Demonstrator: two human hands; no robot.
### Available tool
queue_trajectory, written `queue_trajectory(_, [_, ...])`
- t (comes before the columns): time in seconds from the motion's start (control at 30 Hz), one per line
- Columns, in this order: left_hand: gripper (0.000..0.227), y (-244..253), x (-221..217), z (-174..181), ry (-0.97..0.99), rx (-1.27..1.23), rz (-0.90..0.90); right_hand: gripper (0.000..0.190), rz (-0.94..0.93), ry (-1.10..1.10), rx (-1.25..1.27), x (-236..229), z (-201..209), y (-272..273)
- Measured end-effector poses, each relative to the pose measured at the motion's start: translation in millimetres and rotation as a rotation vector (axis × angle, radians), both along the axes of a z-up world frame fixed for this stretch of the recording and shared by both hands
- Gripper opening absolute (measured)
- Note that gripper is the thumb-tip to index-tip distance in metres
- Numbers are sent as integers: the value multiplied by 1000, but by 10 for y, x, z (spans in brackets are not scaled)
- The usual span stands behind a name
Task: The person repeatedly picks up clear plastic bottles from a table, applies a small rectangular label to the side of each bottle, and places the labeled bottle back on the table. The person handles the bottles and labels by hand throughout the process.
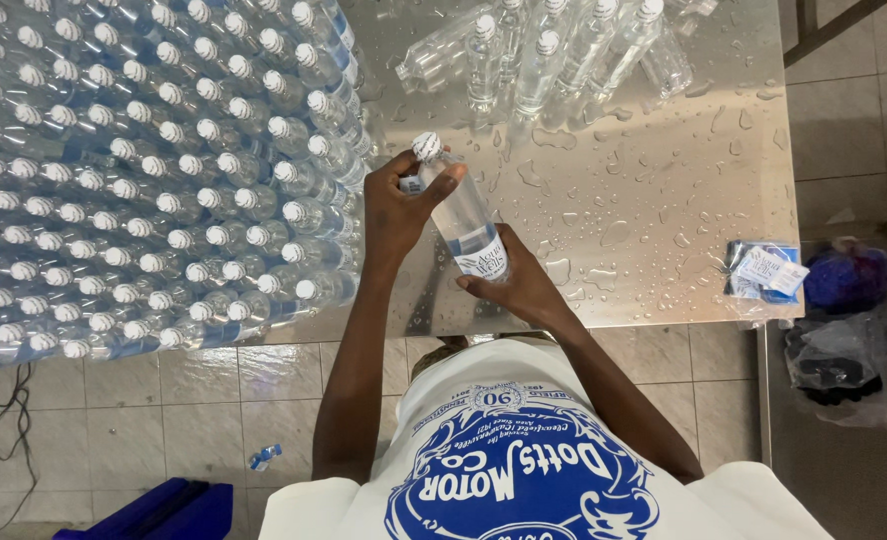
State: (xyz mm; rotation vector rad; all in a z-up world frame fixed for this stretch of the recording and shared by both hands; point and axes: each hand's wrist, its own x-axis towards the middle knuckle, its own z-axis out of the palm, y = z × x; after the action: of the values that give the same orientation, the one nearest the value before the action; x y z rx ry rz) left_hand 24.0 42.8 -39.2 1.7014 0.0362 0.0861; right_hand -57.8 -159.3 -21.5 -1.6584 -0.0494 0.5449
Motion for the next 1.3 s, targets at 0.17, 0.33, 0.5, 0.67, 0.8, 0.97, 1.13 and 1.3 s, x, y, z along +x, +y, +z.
queue_trajectory(0.17, [38, 17, -2, -57, 8, 14, 1, 76, 5, 2, -21, -15, -57, 20])
queue_trajectory(0.33, [37, -127, -138, 310, -4, 48, 9, 84, 33, 6, 14, 18, 110, 49])
queue_trajectory(0.5, [62, -288, -284, 613, -194, 421, 1, 96, -33, -270, -95, 273, 393, 47])
queue_trajectory(0.67, [68, -143, -315, 104, -402, 511, 111, 79, 11, -403, -228, 653, -237, 312])
queue_trajectory(0.8, [98, 253, -534, -148, -58, 442, 231, 84, 58, -450, -235, 916, -895, 753])
queue_trajectory(0.97, [56, 606, -1016, -529, 387, -536, 366, 81, 161, -398, -220, 1143, -1253, 1382])
queue_trajectory(1.13, [64, 716, -1278, -758, 444, -861, 271, 79, 195, -551, -134, 1312, -1609, 1768])
queue_trajectory(1.3, [70, 548, -1337, -681, 371, -579, 262, 81, 115, -547, -2, 1236, -1373, 1794])
